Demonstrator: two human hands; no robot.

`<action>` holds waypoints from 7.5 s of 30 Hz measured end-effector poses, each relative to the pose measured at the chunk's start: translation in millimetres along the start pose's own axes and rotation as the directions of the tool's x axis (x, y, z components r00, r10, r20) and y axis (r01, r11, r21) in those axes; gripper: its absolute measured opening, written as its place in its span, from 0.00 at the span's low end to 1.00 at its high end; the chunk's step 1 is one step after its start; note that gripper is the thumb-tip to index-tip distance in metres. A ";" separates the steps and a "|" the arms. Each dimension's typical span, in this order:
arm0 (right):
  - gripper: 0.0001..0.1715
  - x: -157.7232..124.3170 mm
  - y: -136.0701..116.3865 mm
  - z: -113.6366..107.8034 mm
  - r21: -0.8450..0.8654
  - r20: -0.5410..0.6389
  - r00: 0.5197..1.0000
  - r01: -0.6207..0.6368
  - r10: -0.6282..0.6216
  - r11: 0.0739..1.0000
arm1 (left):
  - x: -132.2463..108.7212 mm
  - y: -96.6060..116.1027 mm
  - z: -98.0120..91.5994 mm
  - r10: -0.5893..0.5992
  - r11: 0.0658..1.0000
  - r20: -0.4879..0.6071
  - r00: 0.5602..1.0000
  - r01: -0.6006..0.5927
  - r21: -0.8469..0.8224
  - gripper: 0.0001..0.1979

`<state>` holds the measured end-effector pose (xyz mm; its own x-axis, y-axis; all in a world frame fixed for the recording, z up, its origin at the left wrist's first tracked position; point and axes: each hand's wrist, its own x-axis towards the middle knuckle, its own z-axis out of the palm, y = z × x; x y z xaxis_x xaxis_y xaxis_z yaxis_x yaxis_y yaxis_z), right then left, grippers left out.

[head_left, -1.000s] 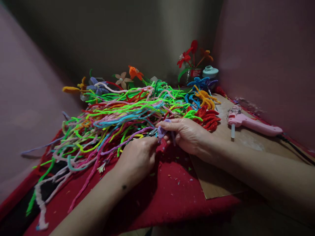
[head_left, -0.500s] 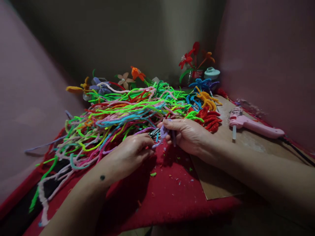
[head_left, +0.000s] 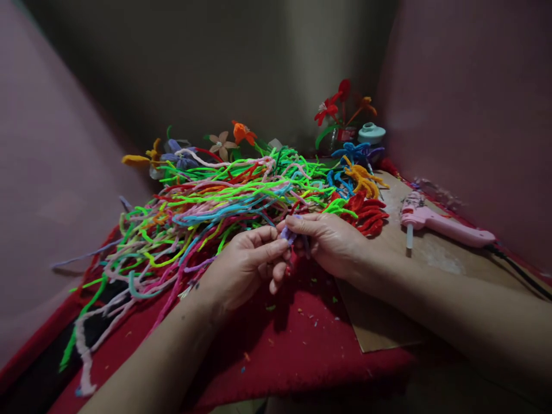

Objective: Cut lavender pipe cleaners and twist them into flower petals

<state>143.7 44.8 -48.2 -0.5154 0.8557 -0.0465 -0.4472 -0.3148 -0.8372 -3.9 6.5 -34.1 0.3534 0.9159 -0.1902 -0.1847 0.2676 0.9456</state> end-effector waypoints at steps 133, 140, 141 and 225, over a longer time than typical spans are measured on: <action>0.08 -7.3 -4.7 -0.8 -0.722 0.005 0.997 -0.051 0.079 0.690 | -14.1 21.2 -13.2 0.344 0.443 0.077 0.936 -0.234 0.866 0.09; 0.10 -5.9 -8.5 1.0 -0.664 0.039 0.980 -0.120 0.195 0.738 | -17.1 23.7 -14.5 0.323 0.307 0.170 0.931 -0.273 0.912 0.11; 0.10 -5.6 -8.4 0.4 -0.658 0.051 0.977 -0.123 0.207 0.743 | -17.7 24.3 -14.4 0.314 0.276 0.189 0.930 -0.280 0.919 0.11; 0.17 -16.1 -6.8 12.8 -0.641 0.023 0.993 -0.071 0.112 0.764 | -16.5 23.0 -5.6 0.302 0.803 -0.124 0.945 -0.182 0.567 0.06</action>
<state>145.7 27.9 -34.8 -0.5790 0.8053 -0.1274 0.1633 -0.0386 -0.9858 -19.0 -0.8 -10.7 0.1640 0.9837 0.0732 0.3077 -0.1215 0.9437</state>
